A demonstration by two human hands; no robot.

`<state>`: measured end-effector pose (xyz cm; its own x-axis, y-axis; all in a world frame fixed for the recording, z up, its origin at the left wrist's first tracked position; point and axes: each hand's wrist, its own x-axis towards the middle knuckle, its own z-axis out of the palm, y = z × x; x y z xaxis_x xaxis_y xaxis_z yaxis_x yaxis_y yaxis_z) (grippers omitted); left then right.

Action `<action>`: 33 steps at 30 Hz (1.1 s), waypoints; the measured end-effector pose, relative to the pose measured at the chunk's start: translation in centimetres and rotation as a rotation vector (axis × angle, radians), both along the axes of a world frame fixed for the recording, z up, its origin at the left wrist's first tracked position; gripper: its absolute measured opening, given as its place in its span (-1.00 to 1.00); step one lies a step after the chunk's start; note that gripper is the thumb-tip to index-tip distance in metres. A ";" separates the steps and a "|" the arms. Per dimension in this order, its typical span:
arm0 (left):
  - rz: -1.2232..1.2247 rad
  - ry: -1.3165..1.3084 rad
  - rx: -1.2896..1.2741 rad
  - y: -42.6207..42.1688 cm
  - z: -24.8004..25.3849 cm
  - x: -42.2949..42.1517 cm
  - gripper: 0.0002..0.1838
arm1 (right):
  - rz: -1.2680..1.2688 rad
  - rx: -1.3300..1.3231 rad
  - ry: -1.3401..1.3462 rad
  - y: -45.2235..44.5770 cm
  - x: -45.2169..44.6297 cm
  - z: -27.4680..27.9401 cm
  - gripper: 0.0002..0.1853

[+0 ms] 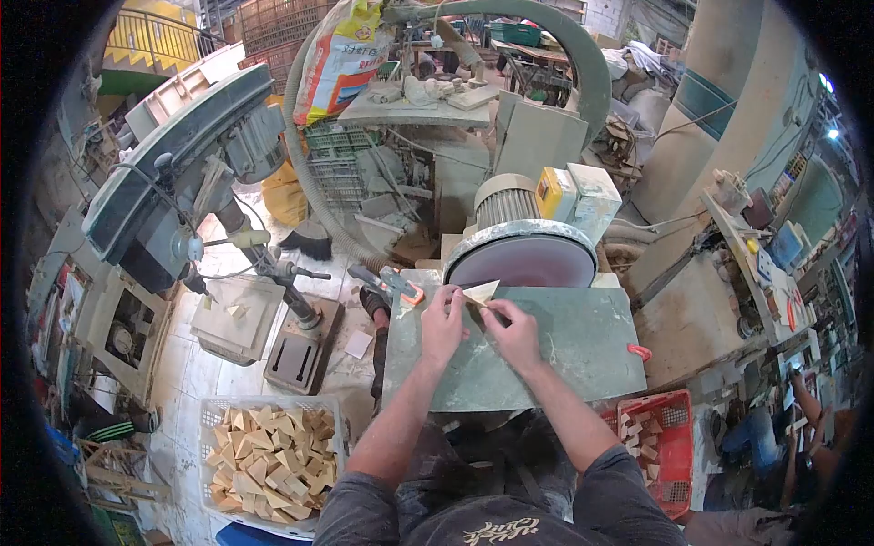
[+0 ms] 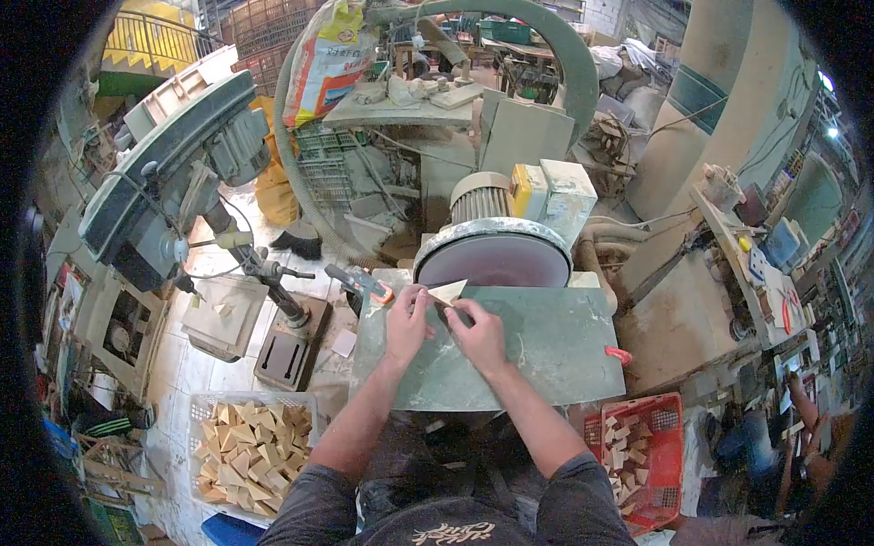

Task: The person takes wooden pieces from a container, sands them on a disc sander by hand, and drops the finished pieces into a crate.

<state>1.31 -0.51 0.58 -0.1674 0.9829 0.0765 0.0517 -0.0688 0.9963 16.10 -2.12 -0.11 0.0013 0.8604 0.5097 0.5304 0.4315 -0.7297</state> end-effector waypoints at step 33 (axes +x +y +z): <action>-0.121 0.360 0.156 0.9 -2.3 0.9 -0.64 | -0.160 0.063 -0.312 0.6 1.5 -0.3 -0.76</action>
